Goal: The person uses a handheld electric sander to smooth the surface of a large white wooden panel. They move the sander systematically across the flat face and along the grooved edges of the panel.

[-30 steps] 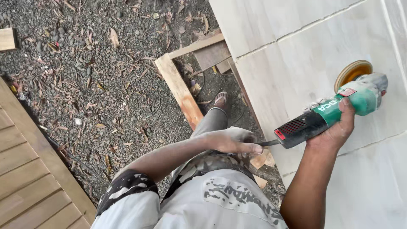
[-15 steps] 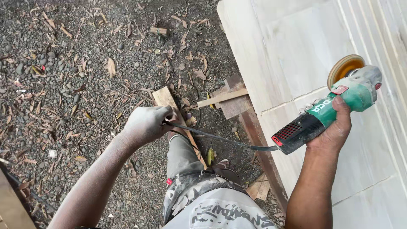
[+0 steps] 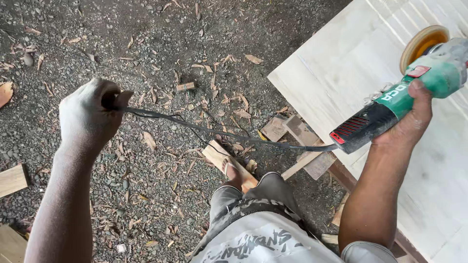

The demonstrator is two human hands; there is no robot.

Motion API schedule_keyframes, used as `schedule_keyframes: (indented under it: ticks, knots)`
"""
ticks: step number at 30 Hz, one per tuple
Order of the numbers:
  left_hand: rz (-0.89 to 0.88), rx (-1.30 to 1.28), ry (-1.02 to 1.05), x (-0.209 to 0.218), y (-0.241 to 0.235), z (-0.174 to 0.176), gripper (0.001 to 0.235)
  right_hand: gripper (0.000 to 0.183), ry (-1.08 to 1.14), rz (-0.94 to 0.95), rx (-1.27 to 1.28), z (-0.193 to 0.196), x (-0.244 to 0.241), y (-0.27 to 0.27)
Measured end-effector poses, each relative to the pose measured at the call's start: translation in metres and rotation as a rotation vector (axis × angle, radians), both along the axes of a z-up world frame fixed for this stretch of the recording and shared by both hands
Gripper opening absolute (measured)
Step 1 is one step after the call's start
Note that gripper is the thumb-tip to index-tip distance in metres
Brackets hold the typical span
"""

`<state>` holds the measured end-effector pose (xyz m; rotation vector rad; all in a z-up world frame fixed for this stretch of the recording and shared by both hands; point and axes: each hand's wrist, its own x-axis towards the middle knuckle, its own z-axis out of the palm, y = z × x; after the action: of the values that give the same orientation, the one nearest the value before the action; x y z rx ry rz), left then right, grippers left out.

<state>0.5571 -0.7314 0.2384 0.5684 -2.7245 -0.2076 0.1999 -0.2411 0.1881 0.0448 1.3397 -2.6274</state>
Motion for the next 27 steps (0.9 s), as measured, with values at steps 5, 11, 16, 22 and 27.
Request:
schedule_keyframes:
  ticks: [5, 11, 16, 22, 27]
  knots:
    - [-0.131, -0.082, 0.043, -0.086, -0.049, -0.019, 0.033, 0.042, 0.072, -0.044, 0.016, -0.012, -0.02, 0.004]
    - [-0.148, 0.577, -0.011, -0.21, -0.067, -0.006, 0.04, 0.035, 0.087, -0.127, -0.012, -0.063, -0.092, 0.026]
    - [-0.367, 1.309, -0.259, -0.318, -0.08, -0.002, 0.048, 0.032, 0.021, -0.195, -0.017, -0.102, -0.131, 0.028]
    - [-0.496, 1.174, -0.357, -0.505, -0.114, -0.066, 0.054, 0.029, 0.011, -0.271, -0.066, -0.106, -0.226, -0.047]
    - [-0.612, 0.635, -0.391, -0.629, -0.149, -0.158, 0.058, 0.029, 0.045, -0.382, -0.031, -0.066, -0.31, -0.15]
